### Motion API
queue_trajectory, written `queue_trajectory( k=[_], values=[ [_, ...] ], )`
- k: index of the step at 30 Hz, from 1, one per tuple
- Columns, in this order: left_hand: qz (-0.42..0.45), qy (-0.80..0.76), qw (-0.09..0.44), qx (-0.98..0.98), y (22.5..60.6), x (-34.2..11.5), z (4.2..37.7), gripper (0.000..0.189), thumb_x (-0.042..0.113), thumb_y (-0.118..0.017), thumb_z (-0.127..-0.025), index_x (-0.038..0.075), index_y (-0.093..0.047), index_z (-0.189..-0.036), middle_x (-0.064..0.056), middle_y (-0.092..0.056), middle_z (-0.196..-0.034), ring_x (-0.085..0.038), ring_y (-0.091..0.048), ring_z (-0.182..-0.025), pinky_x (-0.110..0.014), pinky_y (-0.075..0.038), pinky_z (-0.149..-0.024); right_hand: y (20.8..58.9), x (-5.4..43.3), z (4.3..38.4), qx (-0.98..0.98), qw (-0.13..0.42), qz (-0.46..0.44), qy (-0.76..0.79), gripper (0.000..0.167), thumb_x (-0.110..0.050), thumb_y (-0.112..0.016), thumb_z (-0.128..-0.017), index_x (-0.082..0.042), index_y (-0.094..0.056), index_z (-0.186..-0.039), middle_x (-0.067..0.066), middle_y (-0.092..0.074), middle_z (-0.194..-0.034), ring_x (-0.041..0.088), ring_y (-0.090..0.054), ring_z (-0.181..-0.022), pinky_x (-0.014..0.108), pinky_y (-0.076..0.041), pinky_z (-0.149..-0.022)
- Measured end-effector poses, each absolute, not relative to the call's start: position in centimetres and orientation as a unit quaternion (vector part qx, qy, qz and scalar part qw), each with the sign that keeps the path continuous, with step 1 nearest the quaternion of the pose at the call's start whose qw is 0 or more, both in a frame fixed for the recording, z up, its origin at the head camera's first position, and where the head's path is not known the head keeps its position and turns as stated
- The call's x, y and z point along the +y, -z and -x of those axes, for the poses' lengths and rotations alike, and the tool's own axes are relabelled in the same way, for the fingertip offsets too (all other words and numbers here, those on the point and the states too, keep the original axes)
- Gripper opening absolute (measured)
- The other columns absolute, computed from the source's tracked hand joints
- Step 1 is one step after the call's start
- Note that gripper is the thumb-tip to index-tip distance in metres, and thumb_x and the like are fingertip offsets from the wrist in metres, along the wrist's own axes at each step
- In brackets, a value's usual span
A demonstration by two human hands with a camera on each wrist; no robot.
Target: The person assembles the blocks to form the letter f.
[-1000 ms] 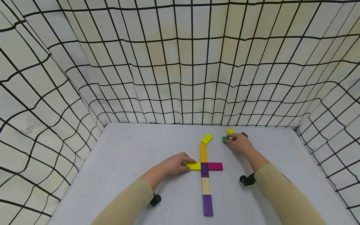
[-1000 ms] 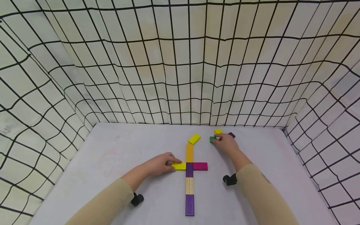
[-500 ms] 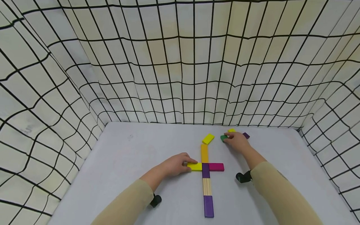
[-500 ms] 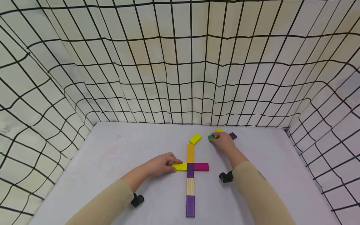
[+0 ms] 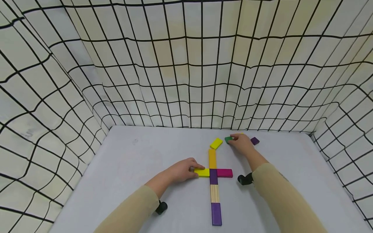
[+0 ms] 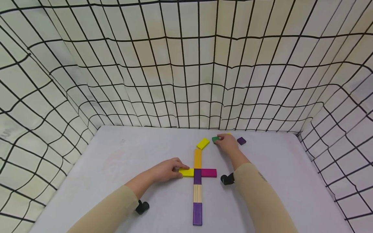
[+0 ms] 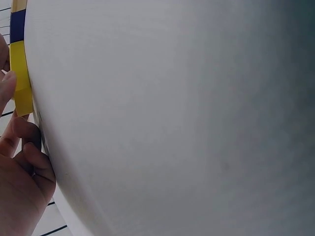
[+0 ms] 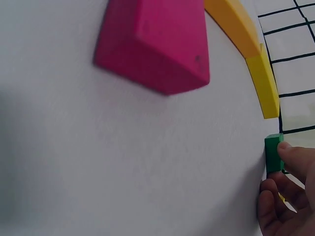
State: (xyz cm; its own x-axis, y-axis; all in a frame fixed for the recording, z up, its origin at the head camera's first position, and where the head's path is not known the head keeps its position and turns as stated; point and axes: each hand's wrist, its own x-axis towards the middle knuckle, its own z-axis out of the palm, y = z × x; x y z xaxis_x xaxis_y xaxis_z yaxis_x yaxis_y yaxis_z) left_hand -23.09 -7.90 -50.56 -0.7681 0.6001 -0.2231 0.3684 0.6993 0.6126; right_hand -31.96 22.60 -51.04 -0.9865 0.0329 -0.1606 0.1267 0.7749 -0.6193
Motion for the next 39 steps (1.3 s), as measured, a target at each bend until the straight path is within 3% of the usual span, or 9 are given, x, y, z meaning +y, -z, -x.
queue_trajectory(
  k=[8, 39],
  values=[
    [-0.263, -0.28, 0.213, 0.898, 50.6, -7.8, 23.0, 0.035, 0.025, -0.072, -0.092, 0.031, -0.07, -0.126, 0.013, -0.057, -0.106, -0.01, -0.052, -0.088, -0.026, -0.046, -0.081, 50.7, 21.8, 32.1, 0.93, 0.072, -0.054, 0.356, 0.042, -0.021, -0.063, -0.097, -0.008, -0.059, -0.137, 0.019, -0.061, -0.125, 0.032, -0.054, -0.107, 0.044, -0.046, -0.094],
    [-0.265, -0.274, 0.212, 0.9, 49.9, -7.7, 22.8, 0.034, 0.025, -0.071, -0.093, 0.029, -0.07, -0.126, 0.012, -0.056, -0.104, -0.011, -0.051, -0.087, -0.027, -0.044, -0.08, 51.3, 21.3, 32.3, 0.928, 0.074, -0.061, 0.36, 0.042, -0.026, -0.063, -0.097, -0.012, -0.061, -0.137, 0.017, -0.062, -0.121, 0.03, -0.055, -0.102, 0.041, -0.046, -0.088]
  ],
)
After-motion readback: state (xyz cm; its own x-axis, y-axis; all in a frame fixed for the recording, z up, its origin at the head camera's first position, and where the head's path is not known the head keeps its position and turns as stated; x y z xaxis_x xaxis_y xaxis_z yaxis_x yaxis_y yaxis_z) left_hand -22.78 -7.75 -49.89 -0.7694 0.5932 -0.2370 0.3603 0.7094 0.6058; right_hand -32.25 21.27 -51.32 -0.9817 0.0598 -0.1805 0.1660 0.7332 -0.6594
